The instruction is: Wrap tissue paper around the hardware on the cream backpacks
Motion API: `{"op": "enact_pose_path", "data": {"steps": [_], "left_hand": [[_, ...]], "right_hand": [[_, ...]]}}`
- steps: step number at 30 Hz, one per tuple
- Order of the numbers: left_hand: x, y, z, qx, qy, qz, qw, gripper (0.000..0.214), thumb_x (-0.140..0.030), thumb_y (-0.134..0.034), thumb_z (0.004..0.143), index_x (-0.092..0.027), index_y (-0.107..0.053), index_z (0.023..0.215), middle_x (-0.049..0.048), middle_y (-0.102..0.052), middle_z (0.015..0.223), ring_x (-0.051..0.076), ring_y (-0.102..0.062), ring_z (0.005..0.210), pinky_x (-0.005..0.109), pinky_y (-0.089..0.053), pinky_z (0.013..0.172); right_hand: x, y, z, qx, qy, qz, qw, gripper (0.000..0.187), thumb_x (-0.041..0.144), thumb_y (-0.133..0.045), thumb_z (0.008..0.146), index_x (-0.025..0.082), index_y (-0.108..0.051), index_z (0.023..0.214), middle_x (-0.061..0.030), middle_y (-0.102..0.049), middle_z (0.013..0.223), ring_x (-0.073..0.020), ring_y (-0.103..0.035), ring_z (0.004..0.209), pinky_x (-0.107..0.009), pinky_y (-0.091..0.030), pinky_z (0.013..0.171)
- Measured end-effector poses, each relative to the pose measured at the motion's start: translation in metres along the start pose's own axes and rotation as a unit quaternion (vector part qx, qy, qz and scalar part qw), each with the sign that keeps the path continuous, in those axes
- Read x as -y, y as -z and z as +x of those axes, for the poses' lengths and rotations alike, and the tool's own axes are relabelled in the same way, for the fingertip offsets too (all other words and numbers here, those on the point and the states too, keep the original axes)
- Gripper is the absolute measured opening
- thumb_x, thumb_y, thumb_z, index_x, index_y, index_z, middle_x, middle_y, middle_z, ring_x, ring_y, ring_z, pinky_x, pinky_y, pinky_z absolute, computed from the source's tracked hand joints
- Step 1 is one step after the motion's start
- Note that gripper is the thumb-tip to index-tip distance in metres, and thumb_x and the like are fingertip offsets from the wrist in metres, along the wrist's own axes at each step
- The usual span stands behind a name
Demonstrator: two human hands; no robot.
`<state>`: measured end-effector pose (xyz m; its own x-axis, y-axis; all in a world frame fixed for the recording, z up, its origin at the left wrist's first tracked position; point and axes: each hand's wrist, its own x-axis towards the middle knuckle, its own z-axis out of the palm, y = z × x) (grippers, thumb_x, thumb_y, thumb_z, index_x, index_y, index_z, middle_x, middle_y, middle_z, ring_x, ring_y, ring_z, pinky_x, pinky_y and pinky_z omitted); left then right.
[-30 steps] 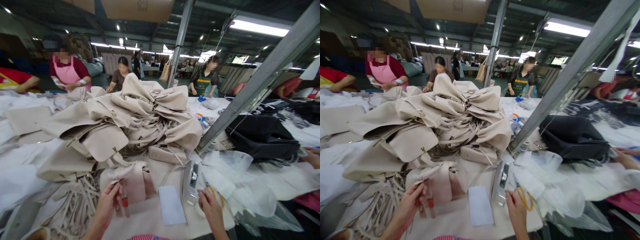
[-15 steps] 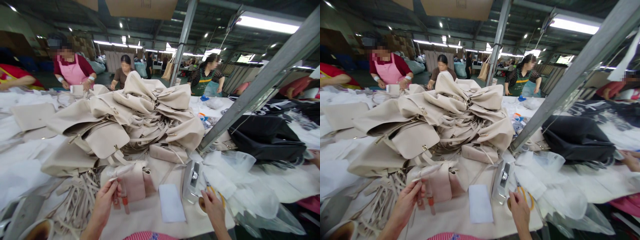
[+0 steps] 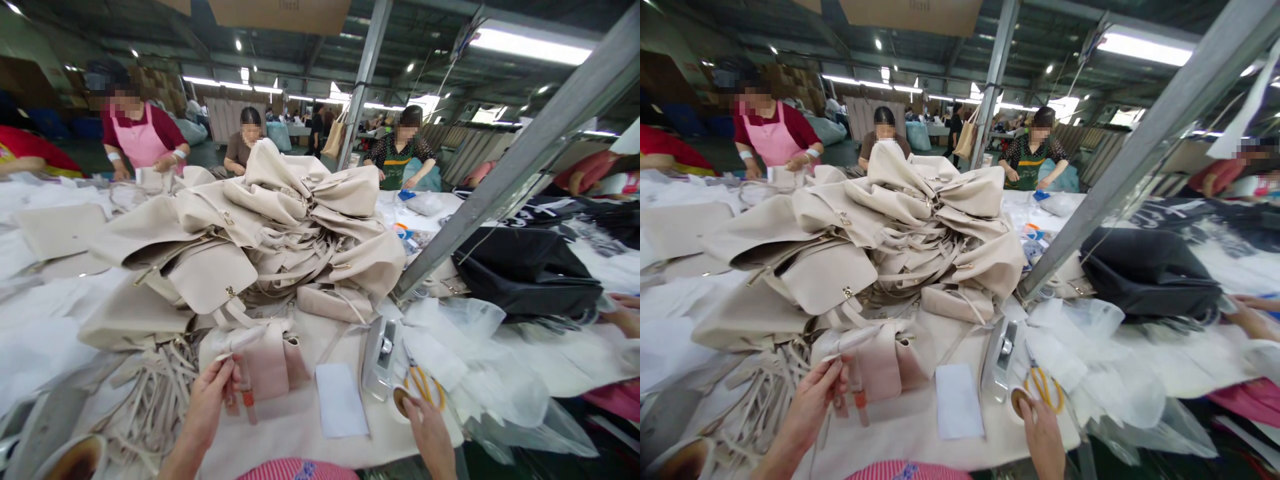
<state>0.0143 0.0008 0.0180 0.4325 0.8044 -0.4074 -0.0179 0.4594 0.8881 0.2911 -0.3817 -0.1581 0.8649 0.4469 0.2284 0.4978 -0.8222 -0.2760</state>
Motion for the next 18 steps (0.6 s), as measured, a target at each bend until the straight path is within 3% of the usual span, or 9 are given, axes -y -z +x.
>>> {"op": "enact_pose_path", "data": {"steps": [3,5,9,11,13,16,18], "left_hand": [[0.002,-0.001,-0.001,0.004,-0.001,-0.002,1.0,0.058,-0.057,-0.086,0.05,-0.014,-0.071,0.085,-0.0045,-0.059,0.057,0.01,-0.049,0.049,0.018,-0.037,0.042],[0.001,-0.001,-0.003,0.008,-0.004,-0.001,1.0,0.054,-0.055,-0.085,0.052,-0.014,-0.071,0.085,-0.0043,-0.059,0.057,0.009,-0.049,0.049,0.019,-0.037,0.043],[-0.002,-0.001,-0.003,0.0,-0.019,0.006,1.0,0.049,-0.051,-0.084,0.055,-0.013,-0.072,0.084,-0.0035,-0.06,0.058,0.01,-0.05,0.05,0.02,-0.04,0.047],[-0.002,0.001,-0.004,-0.004,-0.018,0.006,1.0,0.05,-0.052,-0.083,0.055,-0.014,-0.072,0.085,-0.003,-0.061,0.059,0.011,-0.052,0.05,0.02,-0.041,0.047],[-0.001,0.002,-0.006,-0.006,-0.013,0.003,1.0,0.052,-0.054,-0.083,0.055,-0.014,-0.072,0.086,-0.0029,-0.061,0.059,0.011,-0.052,0.051,0.02,-0.039,0.044],[0.001,0.003,-0.01,-0.009,-0.006,-0.002,1.0,0.054,-0.055,-0.084,0.053,-0.014,-0.071,0.087,-0.0031,-0.061,0.059,0.011,-0.051,0.05,0.02,-0.038,0.043],[0.0,0.003,-0.012,-0.008,-0.004,-0.002,1.0,0.055,-0.055,-0.085,0.053,-0.014,-0.071,0.087,-0.0029,-0.061,0.06,0.011,-0.052,0.051,0.02,-0.039,0.043]], "right_hand": [[-0.008,0.002,0.018,0.011,-0.063,-0.009,0.998,0.03,0.048,-0.047,0.082,0.027,-0.065,0.071,-0.004,-0.061,0.058,-0.0264,-0.061,0.057,-0.039,-0.047,0.056],[-0.01,0.005,0.027,0.016,-0.083,-0.009,0.996,0.03,0.05,-0.046,0.081,0.028,-0.061,0.067,-0.0008,-0.056,0.051,-0.0248,-0.056,0.05,-0.037,-0.044,0.051],[-0.001,0.017,0.022,0.0,-0.091,-0.011,0.996,0.034,0.047,-0.038,0.085,0.028,-0.065,0.079,-0.0097,-0.069,0.073,-0.0267,-0.063,0.059,-0.039,-0.043,0.053],[0.016,0.021,0.006,0.015,-0.078,0.01,0.997,0.039,0.049,-0.035,0.087,0.028,-0.067,0.089,-0.0133,-0.073,0.085,-0.0279,-0.066,0.063,-0.039,-0.044,0.055],[0.044,0.019,-0.014,0.078,-0.037,0.066,0.994,0.039,0.051,-0.036,0.09,0.029,-0.067,0.094,-0.0111,-0.076,0.088,-0.0277,-0.069,0.068,-0.037,-0.047,0.057],[0.095,0.003,-0.033,0.187,0.047,0.135,0.972,0.035,0.05,-0.039,0.094,0.03,-0.066,0.087,-0.0063,-0.076,0.085,-0.0251,-0.071,0.078,-0.034,-0.051,0.068],[0.124,-0.011,-0.031,0.197,0.067,0.145,0.967,0.029,0.047,-0.044,0.093,0.027,-0.065,0.091,-0.0076,-0.073,0.092,-0.0256,-0.069,0.089,-0.035,-0.051,0.079]]}}
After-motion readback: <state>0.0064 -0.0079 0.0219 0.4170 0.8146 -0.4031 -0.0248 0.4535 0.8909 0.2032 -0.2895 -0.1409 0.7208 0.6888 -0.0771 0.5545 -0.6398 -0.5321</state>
